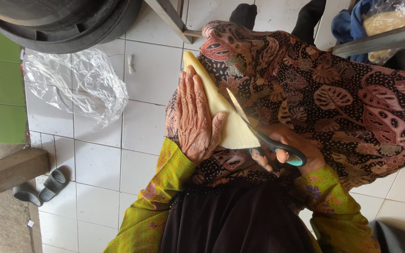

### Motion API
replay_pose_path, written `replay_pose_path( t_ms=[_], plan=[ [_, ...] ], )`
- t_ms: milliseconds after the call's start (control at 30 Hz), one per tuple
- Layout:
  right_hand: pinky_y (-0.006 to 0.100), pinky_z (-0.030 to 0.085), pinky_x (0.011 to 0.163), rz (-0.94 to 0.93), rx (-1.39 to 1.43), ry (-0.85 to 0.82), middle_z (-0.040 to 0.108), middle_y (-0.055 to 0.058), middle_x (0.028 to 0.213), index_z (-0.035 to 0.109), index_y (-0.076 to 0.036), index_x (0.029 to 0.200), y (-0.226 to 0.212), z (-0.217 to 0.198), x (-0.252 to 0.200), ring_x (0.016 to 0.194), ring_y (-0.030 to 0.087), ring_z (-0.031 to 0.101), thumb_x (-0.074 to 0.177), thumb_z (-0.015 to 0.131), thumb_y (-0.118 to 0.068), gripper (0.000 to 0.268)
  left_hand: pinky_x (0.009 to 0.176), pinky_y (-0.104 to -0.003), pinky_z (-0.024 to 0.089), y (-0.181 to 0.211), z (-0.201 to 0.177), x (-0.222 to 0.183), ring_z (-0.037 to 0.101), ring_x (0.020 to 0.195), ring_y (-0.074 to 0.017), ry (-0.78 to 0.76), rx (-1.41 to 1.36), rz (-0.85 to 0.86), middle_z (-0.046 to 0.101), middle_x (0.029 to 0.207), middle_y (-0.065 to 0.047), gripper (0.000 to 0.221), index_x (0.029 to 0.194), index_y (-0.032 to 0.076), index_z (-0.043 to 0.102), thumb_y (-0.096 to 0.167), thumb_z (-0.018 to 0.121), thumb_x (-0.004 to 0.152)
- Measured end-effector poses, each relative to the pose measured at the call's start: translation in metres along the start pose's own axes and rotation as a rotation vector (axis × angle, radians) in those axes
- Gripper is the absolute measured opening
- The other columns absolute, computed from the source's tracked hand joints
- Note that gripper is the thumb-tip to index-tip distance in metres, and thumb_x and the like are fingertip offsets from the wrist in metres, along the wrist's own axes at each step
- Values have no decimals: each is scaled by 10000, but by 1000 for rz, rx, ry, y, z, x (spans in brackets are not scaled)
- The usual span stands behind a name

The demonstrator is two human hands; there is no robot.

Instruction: The person folds round food wrappers into triangles, trims them with shears, and places them into a plastic bag.

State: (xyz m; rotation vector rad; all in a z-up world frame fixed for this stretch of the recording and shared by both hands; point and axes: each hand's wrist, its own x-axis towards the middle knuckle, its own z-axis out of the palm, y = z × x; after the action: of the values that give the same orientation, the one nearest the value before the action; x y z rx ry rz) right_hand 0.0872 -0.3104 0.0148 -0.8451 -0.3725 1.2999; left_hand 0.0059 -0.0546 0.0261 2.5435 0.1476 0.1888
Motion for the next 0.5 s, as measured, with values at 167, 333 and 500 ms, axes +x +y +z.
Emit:
replay_pose_path(
  t_ms=[167,333,500],
  plan=[
    [268,477,504,45,159,92,637,99,777,549,127,1322,5,4,-8,598,127,585,919,657,-647,879,1322,-570,118,-1,-4,0,100,1593,-508,-26,12,7,99,1684,-335,853,1587,-133,149,407,533,1048],
    [277,494,547,-25,23,-142,604,110,873,475,122,1382,6,-8,0,665,133,580,913,689,-646,925,1332,-568,124,-1,-3,0,105,1604,-508,-34,-28,9,101,1693,-334,849,1595,-128,166,417,533,1059],
    [302,530,635,49,19,-114,640,120,916,491,116,1330,-1,-7,9,712,172,625,960,570,-706,904,1330,-578,127,0,-4,-1,114,1597,-514,-4,-29,26,108,1684,-341,857,1588,-133,172,434,535,1057]
  ],
)
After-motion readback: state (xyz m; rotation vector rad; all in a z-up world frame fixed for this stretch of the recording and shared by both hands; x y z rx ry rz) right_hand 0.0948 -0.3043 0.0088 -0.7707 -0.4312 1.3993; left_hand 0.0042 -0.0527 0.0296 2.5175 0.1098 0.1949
